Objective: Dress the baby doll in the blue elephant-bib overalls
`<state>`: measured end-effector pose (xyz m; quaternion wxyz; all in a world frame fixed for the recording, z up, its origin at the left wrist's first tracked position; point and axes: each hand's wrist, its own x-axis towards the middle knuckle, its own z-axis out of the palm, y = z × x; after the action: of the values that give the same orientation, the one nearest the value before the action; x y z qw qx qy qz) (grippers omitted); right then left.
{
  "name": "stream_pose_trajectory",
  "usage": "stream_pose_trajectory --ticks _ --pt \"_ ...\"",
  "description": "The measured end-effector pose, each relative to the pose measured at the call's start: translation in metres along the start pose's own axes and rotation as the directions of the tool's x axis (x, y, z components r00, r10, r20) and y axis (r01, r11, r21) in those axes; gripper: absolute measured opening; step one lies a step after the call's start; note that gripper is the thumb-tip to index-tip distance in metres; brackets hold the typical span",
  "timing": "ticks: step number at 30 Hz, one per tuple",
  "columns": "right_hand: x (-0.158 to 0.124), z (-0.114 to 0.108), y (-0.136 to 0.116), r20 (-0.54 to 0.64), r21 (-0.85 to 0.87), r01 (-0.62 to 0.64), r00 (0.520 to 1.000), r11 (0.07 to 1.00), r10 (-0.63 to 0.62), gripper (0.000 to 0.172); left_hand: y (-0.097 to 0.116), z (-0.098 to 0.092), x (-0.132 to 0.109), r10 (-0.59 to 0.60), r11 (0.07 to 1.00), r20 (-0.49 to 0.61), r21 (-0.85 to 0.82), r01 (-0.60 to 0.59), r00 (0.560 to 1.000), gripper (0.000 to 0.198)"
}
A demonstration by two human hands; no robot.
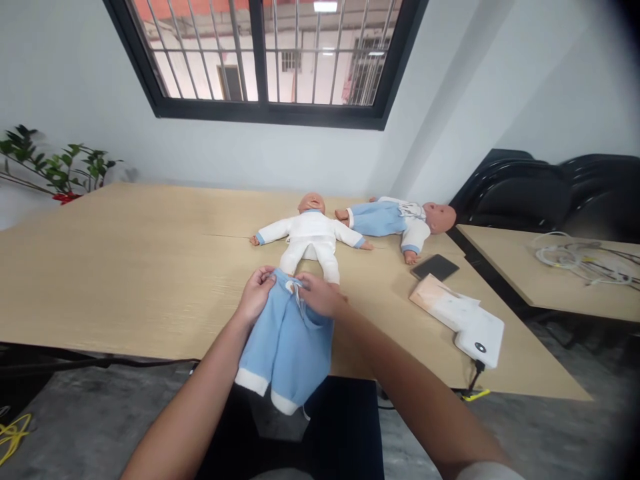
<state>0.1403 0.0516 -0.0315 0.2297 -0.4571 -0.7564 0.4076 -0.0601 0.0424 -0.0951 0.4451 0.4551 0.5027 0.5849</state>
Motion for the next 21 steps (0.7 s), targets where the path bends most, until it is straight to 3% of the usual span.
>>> stream_pose_trajectory --ticks 3,7,12,17,21 --pt "0.007 0.000 0.003 -0.014 0.121 0.079 0.997 0.989 -0.078 0.025 0.002 -0.009 0.014 -0.019 0.999 0.041 -0.033 0.020 0.999 0.051" --pt "0.024 -0.004 0.006 -0.221 -0.065 0.190 0.955 0.980 -0.200 0.029 0.002 -0.005 0.035 0.001 1.000 0.069 -0.006 -0.001 0.998 0.059" --pt "0.044 -0.007 0.014 -0.173 -0.103 0.059 0.982 0.993 -0.076 0.030 -0.010 0.016 0.050 0.053 0.985 0.015 0.162 -0.054 0.999 0.035" --pt "0.049 -0.004 0.013 -0.180 -0.217 -0.089 0.982 0.972 0.050 0.025 -0.020 0.025 0.057 0.083 0.975 -0.075 0.211 -0.065 0.994 0.022" --pt "0.045 -0.009 0.010 -0.208 -0.235 -0.032 0.978 0.971 -0.018 0.029 -0.015 0.019 0.063 0.099 0.982 -0.059 0.170 -0.088 0.993 0.028"
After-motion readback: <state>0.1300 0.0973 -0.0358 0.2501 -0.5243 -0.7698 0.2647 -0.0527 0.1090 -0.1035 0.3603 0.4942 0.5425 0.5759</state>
